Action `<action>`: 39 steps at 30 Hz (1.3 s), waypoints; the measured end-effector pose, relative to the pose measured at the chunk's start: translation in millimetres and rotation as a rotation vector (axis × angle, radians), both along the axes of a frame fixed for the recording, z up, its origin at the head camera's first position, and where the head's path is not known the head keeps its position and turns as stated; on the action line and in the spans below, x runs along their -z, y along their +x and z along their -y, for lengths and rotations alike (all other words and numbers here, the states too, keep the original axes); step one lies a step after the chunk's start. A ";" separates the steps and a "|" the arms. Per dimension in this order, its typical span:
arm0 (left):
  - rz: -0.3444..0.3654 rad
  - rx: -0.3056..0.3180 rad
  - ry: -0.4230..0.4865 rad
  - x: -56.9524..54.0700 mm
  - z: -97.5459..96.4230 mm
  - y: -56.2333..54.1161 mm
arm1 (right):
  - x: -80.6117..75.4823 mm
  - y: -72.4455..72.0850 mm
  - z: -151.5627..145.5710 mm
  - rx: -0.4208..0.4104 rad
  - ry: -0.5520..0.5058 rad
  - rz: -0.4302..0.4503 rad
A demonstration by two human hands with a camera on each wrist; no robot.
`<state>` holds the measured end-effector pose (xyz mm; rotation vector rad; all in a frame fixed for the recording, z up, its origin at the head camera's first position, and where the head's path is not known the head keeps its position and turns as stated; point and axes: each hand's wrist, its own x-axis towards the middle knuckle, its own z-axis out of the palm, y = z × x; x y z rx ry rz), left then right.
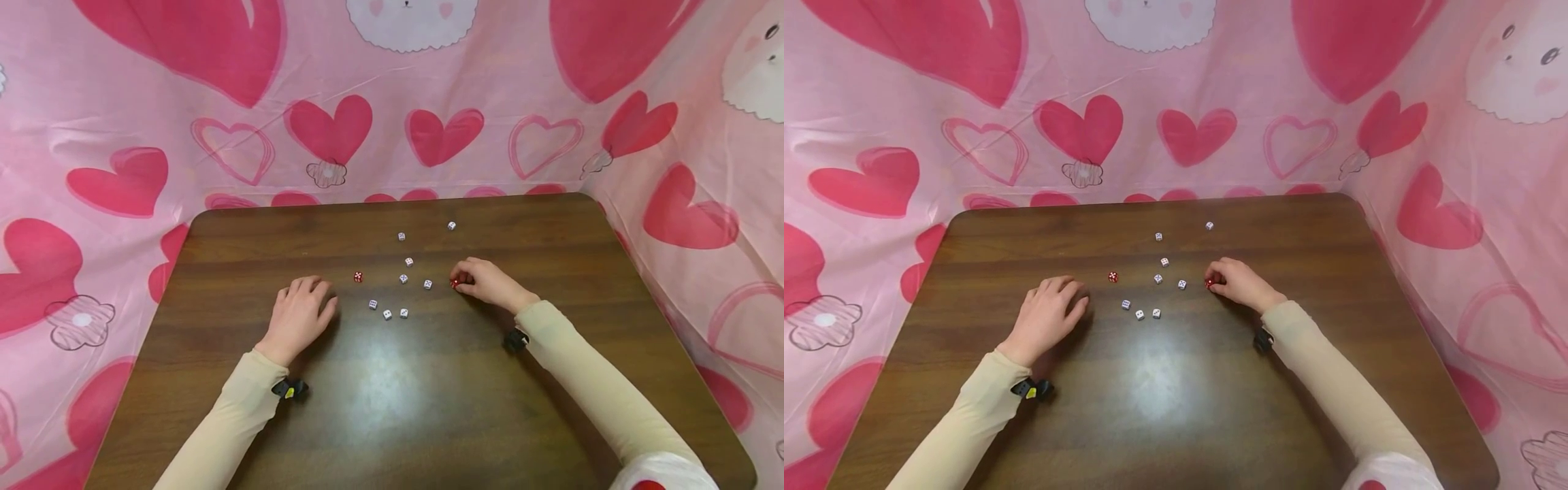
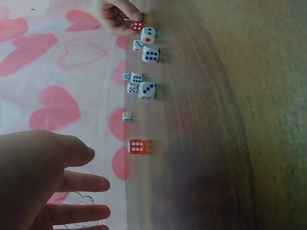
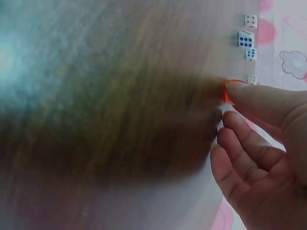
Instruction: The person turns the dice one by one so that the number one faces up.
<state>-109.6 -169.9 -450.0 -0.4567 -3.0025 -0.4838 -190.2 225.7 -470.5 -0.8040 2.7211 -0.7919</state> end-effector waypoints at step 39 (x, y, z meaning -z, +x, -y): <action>0.037 0.066 0.199 17.1 -10.7 -14.5 | 19.8 57.0 -10.1 0.078 -0.204 0.165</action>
